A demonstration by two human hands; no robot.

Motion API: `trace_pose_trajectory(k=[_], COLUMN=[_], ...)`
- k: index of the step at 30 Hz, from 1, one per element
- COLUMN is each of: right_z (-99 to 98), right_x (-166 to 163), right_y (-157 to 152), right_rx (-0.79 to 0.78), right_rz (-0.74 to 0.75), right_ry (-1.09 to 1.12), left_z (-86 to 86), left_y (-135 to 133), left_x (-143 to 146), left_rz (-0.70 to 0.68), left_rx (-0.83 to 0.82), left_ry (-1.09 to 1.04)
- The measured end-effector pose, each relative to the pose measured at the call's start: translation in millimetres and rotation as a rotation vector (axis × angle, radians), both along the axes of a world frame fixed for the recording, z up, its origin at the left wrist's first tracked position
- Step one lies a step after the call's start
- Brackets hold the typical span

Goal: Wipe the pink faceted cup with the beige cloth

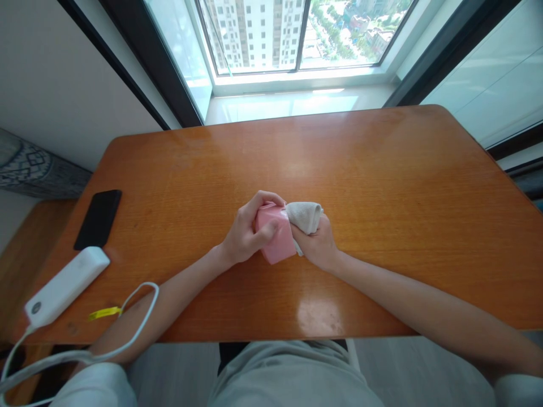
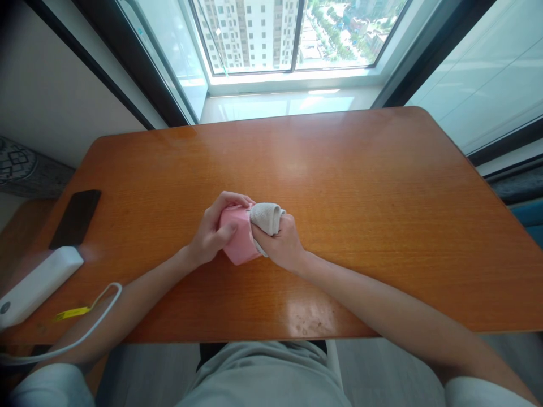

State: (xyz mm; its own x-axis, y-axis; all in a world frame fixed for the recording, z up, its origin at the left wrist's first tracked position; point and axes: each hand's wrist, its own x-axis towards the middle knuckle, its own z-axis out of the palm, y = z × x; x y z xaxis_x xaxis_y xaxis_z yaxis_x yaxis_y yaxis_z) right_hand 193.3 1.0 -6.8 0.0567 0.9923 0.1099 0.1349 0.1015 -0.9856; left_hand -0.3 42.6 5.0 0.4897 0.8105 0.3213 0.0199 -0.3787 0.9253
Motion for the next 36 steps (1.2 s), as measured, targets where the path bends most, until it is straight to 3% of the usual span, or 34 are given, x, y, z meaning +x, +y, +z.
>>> trace_pose_trajectory(k=[8, 11, 15, 21, 23, 25, 30, 36], right_z=[-4.8, -2.5, 3.1, 3.3, 2.2, 1.5, 0.2, -3.0], right_x=[0.5, 0.5, -1.4, -1.0, -0.3, 0.1, -0.4, -1.2], right_y=[-1.9, -0.2, 1.8, 1.8, 1.8, 1.9, 2.7, 0.9], right_rx=[0.053, 0.042, -0.031, -0.027, -0.008, -0.010, 0.029, 0.123], right_rz=[0.018, 0.034, 0.070, 0.070, 0.084, 0.091, 0.055, 0.008], right_ry=[-0.027, -0.033, 0.035, 0.051, 0.045, 0.050, 0.041, -0.017], left_z=[2.9, -3.5, -6.8, -13.6, -18.1, -21.8, -21.9, -12.1], left_y=[2.6, 6.7, 5.7, 5.6, 7.7, 8.8, 6.6, 0.1], left_x=[3.0, 3.6, 0.7, -8.3, -8.5, -7.0, -2.7, -1.0], left_rz=[0.119, 0.180, 0.304, 0.082, 0.093, 0.131, 0.169, 0.085], left_rx=[-0.345, -0.308, 0.001, 0.842, 1.023, 1.105, 1.096, 0.774], left_ry=[0.074, 0.078, 0.051, 0.088, 0.083, 0.087, 0.141, 0.078])
